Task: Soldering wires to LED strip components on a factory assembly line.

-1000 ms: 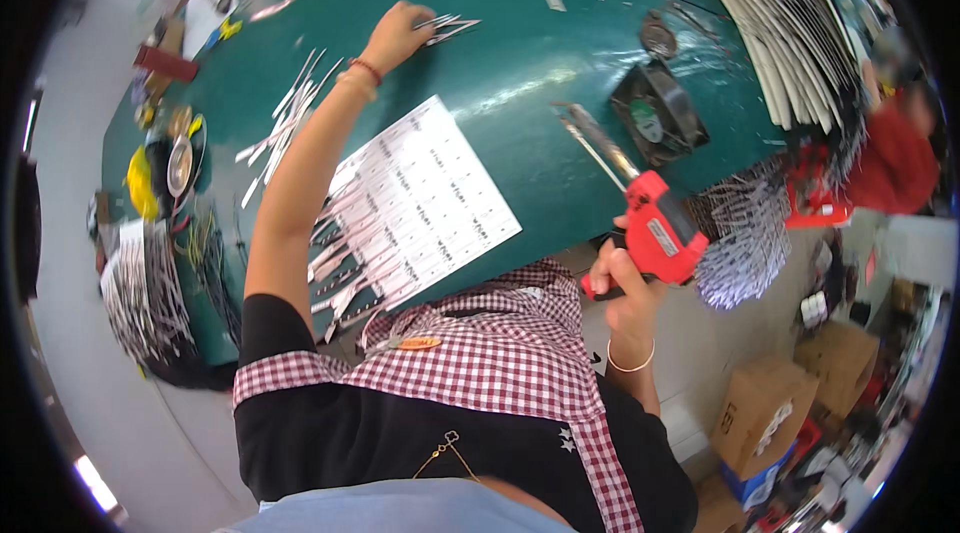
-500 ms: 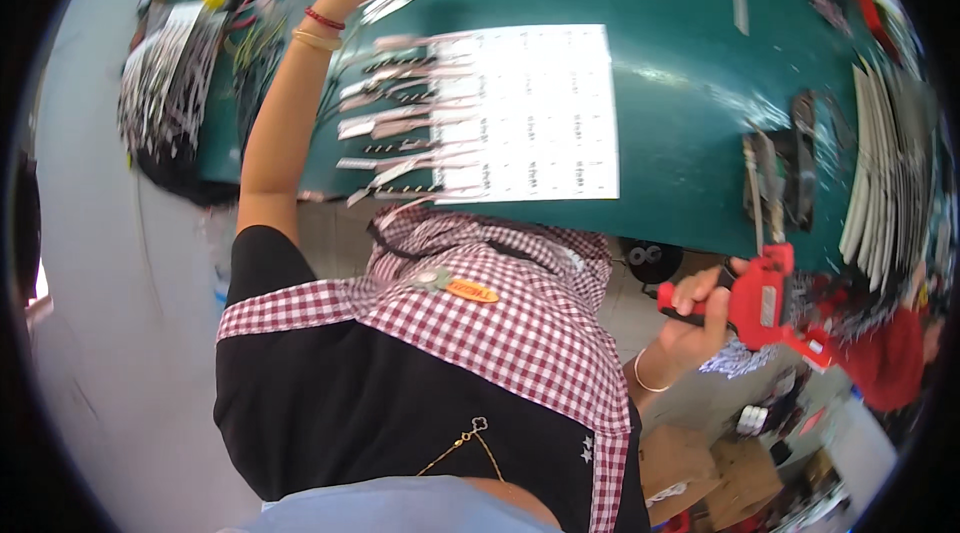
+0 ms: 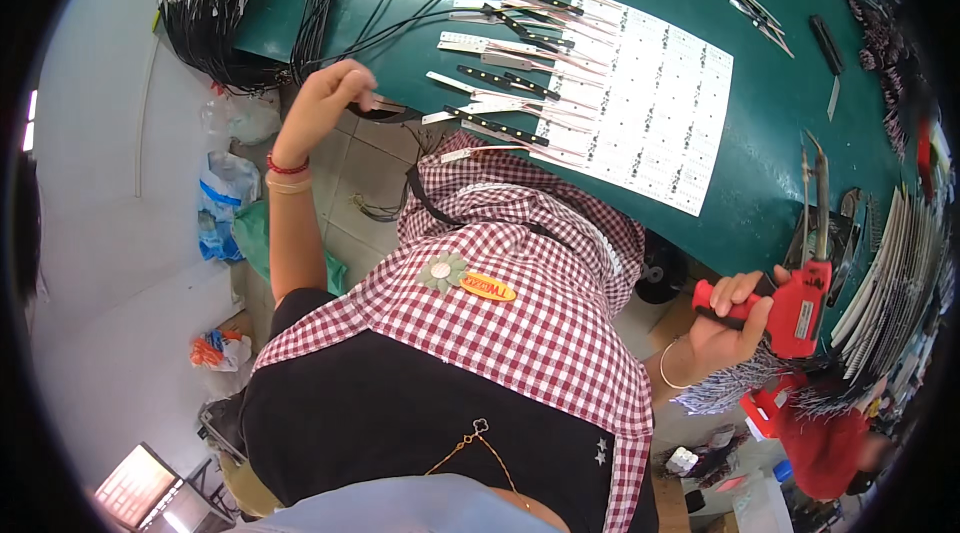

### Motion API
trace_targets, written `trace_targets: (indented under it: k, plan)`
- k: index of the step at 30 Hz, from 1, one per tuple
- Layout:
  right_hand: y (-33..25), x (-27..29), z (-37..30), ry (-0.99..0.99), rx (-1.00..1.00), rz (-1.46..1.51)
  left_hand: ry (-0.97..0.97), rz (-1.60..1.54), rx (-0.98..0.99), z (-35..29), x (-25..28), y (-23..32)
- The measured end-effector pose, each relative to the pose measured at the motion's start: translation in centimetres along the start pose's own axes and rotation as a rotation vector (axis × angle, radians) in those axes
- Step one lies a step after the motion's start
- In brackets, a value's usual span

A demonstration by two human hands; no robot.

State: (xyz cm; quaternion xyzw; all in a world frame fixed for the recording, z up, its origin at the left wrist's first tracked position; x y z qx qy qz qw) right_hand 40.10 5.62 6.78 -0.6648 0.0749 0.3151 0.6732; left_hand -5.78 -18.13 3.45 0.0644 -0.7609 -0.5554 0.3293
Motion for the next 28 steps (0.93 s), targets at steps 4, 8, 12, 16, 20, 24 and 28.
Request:
trace_targets:
  k: [4, 8, 12, 16, 20, 24, 28]
  plan:
    - [1.6, -2.6, 1.0, -0.078, -0.083, 0.061, 0.136, 0.162, -0.290, 4.0, -2.3, 4.1]
    - [1.3, -5.5, 1.0, -0.147, -0.090, 0.047, 0.201, 0.567, -0.743, 10.4, -9.1, 8.3]
    - [0.4, -6.0, 0.5, -0.158, -0.034, 0.018, -0.086, 0.941, -0.652, 15.7, -13.3, 6.5]
    - [1.0, -3.5, -0.5, -0.011, -0.034, -0.042, -0.011, 0.549, -0.784, 16.8, -10.2, 12.2]
    - [2.3, -2.9, 0.4, -0.010, -0.140, -0.021, 0.101, 0.389, -0.618, 16.4, -4.2, 11.9]
    - [1.0, -2.8, 0.6, -0.068, -0.117, 0.083, 0.248, 0.368, -0.639, 10.9, 0.7, 11.6]
    - [2.4, -3.8, 2.0, -0.175, -0.220, 0.069, 0.162, 0.366, -0.371, 3.6, 4.5, 4.9]
Point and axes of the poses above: each hand's wrist, its own z-axis towards the middle knuckle, its own x-axis out of the back of the hand, y = z × x, the point moved 10 cm from there along z, towards the middle knuckle, and after that the axes turned 1 degree about y, right-handed, at the moved point
